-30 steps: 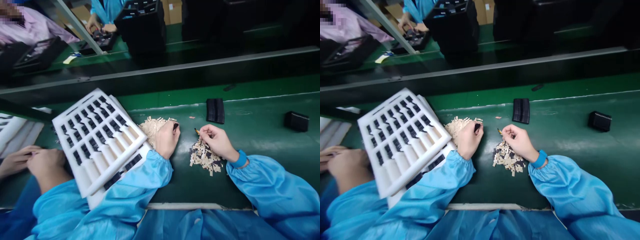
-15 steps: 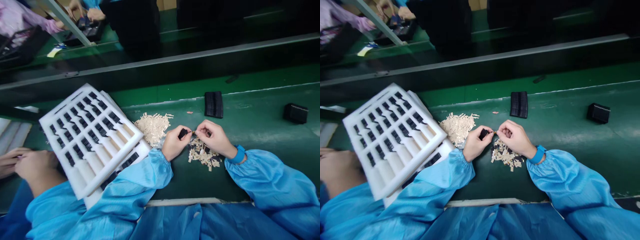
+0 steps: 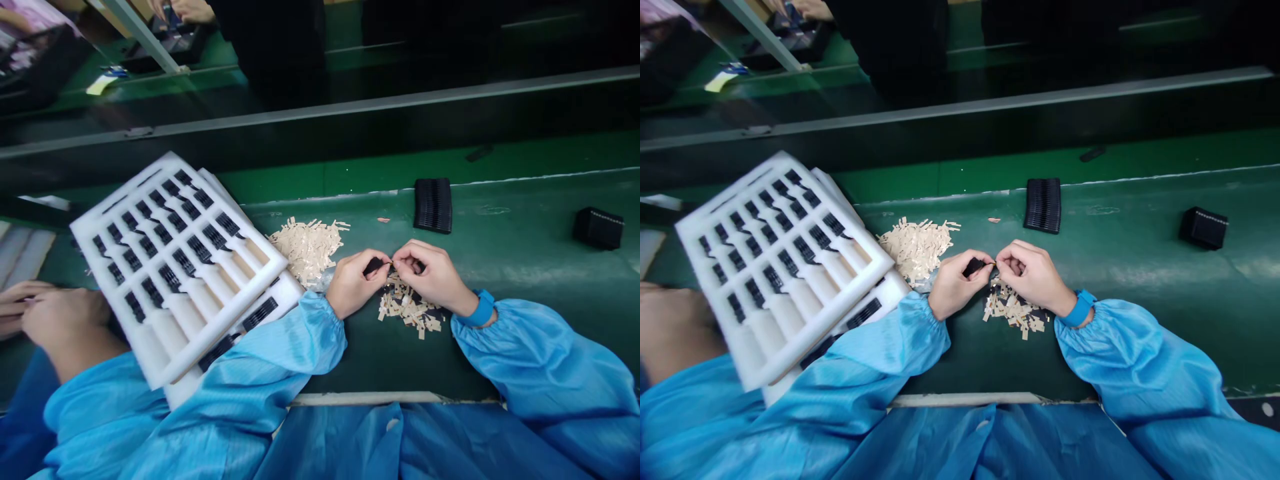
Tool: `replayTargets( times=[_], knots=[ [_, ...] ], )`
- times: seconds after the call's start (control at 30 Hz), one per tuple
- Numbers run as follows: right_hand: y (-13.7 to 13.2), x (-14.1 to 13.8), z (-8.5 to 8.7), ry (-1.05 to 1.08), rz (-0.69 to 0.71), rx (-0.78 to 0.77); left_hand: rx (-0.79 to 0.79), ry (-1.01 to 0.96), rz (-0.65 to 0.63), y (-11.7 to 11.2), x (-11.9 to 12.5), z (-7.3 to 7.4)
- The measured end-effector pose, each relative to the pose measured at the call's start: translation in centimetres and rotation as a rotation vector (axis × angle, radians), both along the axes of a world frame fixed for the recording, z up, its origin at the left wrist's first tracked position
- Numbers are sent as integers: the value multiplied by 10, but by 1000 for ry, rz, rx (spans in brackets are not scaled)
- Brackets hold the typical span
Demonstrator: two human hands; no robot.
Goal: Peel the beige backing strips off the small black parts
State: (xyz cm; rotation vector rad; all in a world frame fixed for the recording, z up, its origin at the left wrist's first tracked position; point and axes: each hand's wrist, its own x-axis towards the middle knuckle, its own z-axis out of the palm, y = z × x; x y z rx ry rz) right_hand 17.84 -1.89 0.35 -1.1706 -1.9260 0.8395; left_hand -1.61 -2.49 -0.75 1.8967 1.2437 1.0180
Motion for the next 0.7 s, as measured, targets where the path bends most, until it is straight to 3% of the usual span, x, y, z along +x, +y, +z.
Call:
replayTargets(
  times=[0.4,0.47,0.6,0.7],
  knots=[
    [3,3,-2,-19,-7,-2,-90,-56,-31,2,1,2],
    [4,4,-4,52,-85,-44,-141,-152,59,6,1,1],
    [7,2,-6,208,-225,-197,-293,-532,376,16,1,-3],
    [7,-5,-4,63,-205,-134,-334,-663,377,18,4,-2]
  ],
)
